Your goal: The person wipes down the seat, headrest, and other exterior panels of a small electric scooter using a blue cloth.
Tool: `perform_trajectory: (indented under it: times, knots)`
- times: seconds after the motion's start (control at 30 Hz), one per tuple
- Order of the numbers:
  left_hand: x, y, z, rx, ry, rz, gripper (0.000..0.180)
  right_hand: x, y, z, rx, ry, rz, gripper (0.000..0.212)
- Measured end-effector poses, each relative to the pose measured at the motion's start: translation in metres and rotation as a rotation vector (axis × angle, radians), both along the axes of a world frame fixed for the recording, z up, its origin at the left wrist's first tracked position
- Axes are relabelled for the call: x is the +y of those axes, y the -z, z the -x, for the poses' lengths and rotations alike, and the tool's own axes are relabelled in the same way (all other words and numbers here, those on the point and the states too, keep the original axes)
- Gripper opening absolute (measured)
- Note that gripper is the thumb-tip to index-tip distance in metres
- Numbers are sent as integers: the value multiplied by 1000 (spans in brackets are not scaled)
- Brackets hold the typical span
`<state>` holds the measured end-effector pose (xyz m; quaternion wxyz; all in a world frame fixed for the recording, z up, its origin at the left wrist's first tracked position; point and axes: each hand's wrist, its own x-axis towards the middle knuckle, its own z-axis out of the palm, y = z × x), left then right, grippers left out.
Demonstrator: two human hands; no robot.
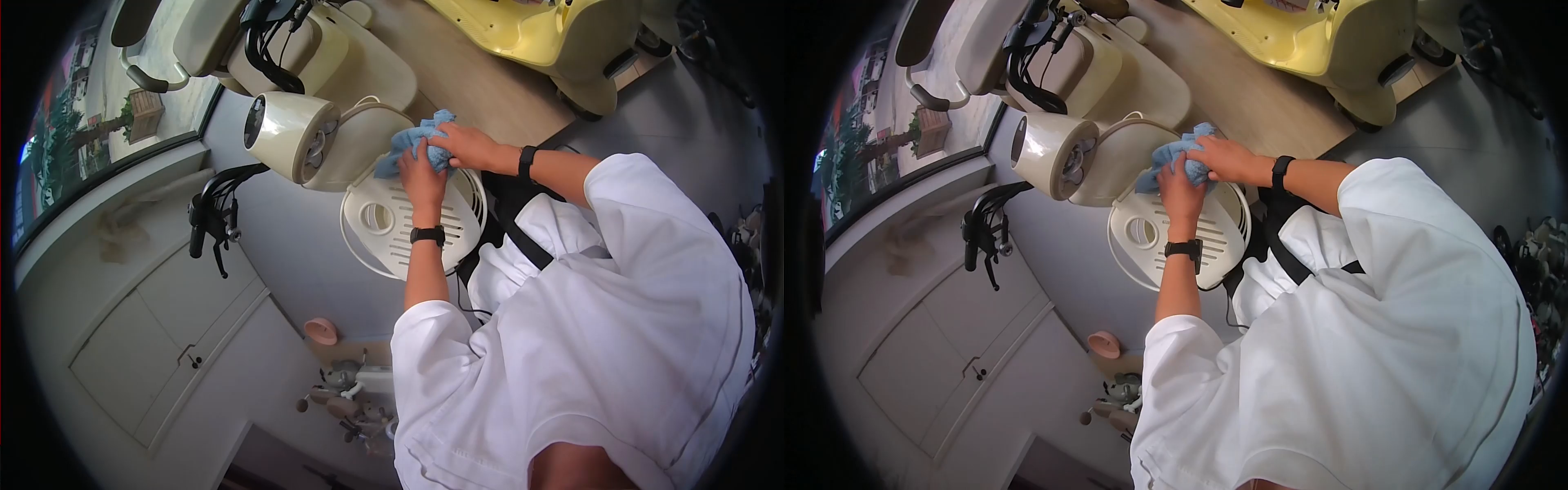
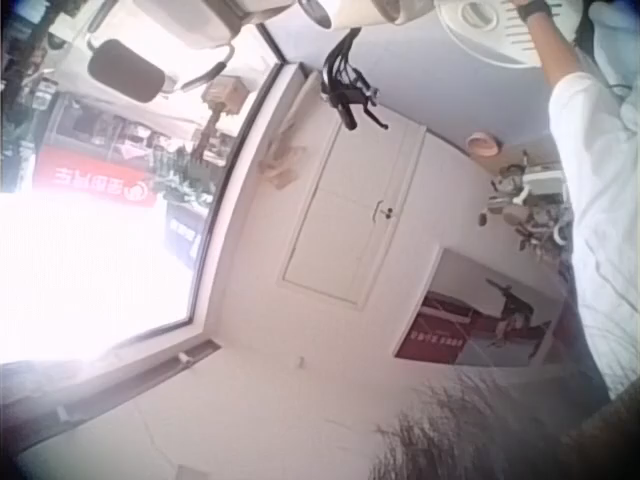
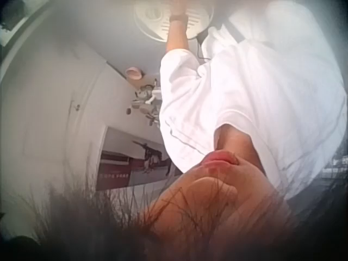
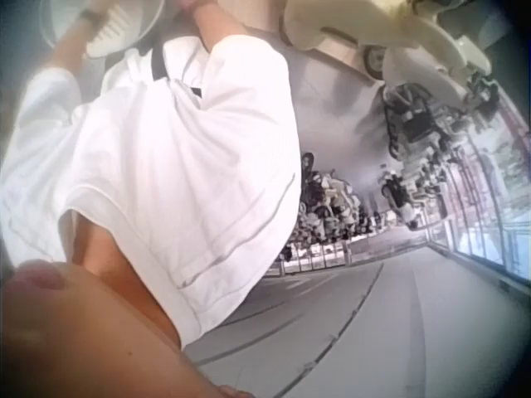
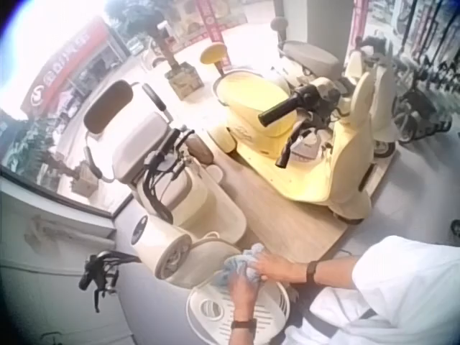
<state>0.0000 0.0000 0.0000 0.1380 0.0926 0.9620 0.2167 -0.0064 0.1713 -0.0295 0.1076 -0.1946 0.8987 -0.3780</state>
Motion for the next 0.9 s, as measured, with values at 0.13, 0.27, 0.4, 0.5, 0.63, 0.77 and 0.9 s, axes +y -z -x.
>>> perform_trajectory:
  times: [0.13, 0.27, 0.4, 0.5, 0.63, 0.77, 0.9]
  knots:
    - [-2, -4, -55, -2, 101, -45, 77, 17, -23, -43, -57, -174, -142, 63]
    - [-2, -15, -125, -107, 149, -107, 73, 22, -32, -96, -175, -380, -140, 63]
    - [-17, -20, -160, -159, 123, -168, 71, 9, -36, -119, -246, -487, -124, 62]
    - [-32, -23, -175, -153, 93, -183, 71, -9, -39, -123, -272, -569, -149, 61]
    - [-58, -24, -201, -142, 44, -150, 73, -39, -35, -136, -250, -673, -103, 62]
    - [-96, -25, -234, -80, -75, -90, 73, -83, -38, -153, -144, -713, -6, 62]
    - [-136, -27, -252, -54, -209, -44, 71, -130, -30, -167, 27, -681, 107, 56]
